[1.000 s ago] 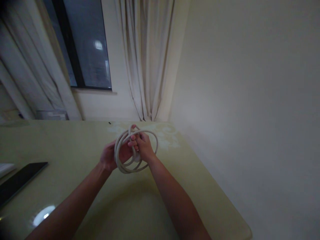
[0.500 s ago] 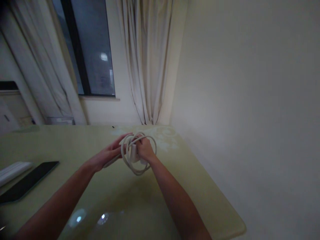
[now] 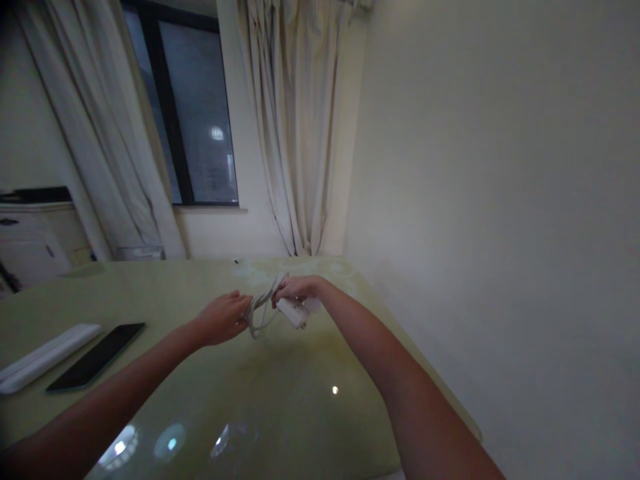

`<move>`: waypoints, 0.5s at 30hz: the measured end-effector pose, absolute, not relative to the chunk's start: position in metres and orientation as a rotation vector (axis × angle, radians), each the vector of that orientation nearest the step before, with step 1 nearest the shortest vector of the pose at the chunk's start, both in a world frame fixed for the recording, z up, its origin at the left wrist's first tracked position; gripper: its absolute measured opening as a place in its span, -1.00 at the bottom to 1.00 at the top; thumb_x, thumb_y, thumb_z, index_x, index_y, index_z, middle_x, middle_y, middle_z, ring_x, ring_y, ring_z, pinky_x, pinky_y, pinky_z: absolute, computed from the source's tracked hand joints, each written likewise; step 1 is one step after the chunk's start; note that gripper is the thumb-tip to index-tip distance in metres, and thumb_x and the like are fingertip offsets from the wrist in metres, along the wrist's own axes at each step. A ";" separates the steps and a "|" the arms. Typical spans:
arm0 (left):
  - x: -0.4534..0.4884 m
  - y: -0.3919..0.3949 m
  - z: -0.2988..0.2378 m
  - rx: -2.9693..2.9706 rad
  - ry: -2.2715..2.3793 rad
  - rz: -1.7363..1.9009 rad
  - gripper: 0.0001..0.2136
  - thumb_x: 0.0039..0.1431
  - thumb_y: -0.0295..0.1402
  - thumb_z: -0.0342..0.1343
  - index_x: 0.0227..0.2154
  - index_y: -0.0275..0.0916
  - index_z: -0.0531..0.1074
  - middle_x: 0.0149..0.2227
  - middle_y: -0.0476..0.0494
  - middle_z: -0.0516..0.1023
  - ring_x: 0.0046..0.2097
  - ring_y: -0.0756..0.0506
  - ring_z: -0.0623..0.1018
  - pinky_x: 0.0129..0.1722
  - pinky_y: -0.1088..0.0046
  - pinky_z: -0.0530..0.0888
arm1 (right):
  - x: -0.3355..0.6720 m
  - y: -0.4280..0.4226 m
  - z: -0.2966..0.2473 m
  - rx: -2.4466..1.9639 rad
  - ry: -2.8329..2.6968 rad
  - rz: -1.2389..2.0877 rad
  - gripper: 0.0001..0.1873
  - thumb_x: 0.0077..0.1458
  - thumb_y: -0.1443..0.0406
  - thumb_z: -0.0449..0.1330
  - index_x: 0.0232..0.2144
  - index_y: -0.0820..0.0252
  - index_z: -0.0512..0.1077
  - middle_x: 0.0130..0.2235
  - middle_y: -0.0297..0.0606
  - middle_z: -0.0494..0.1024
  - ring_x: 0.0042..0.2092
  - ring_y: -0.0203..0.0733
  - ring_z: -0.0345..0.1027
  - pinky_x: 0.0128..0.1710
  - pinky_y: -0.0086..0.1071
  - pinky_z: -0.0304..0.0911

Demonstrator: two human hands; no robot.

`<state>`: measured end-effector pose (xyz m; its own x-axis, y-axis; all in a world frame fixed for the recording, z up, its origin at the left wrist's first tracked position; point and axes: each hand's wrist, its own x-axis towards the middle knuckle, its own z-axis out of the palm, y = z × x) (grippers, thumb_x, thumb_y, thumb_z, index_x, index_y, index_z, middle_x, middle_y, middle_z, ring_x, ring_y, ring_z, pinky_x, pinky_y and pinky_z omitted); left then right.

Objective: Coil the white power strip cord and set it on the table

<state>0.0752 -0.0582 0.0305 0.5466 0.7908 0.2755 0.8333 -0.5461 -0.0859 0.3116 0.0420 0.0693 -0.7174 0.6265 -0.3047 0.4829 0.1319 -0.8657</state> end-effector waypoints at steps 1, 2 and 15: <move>0.073 -0.057 0.027 -2.552 -1.351 -0.285 -0.81 0.18 -0.47 0.12 -0.14 -0.23 0.50 -0.19 -0.28 0.65 -0.11 -0.29 0.61 -0.01 0.16 0.47 | 0.313 0.042 0.070 -1.152 -2.283 1.671 -0.93 -0.08 0.34 0.37 -0.44 0.22 0.60 -0.48 -0.38 0.59 -0.50 -0.33 0.39 -0.52 -0.52 0.19; 0.070 -0.056 0.024 -2.539 -1.330 -0.280 -0.82 0.20 -0.47 0.12 -0.14 -0.24 0.50 -0.20 -0.30 0.64 -0.13 -0.29 0.61 -0.05 0.17 0.47 | 0.314 0.041 0.071 -1.177 -2.300 1.701 -0.91 -0.08 0.32 0.38 -0.43 0.22 0.60 -0.48 -0.37 0.59 -0.50 -0.32 0.40 -0.53 -0.52 0.20; -0.022 -0.055 -0.024 -2.357 -1.026 -0.379 -0.74 0.30 -0.60 0.02 -0.09 -0.17 0.51 -0.18 -0.22 0.65 -0.18 -0.14 0.64 -0.12 0.36 0.49 | 0.353 0.022 0.049 -1.377 -2.310 1.820 -0.79 0.14 0.19 0.32 -0.35 0.21 0.46 -0.42 -0.35 0.58 -0.48 -0.28 0.43 -0.44 -0.44 0.27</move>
<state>-0.0221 -0.0552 -0.0240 0.6711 0.5895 0.4496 0.7402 -0.5667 -0.3618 0.3525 0.0221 0.0486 -0.6359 0.5427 -0.5487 0.6605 0.0150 -0.7507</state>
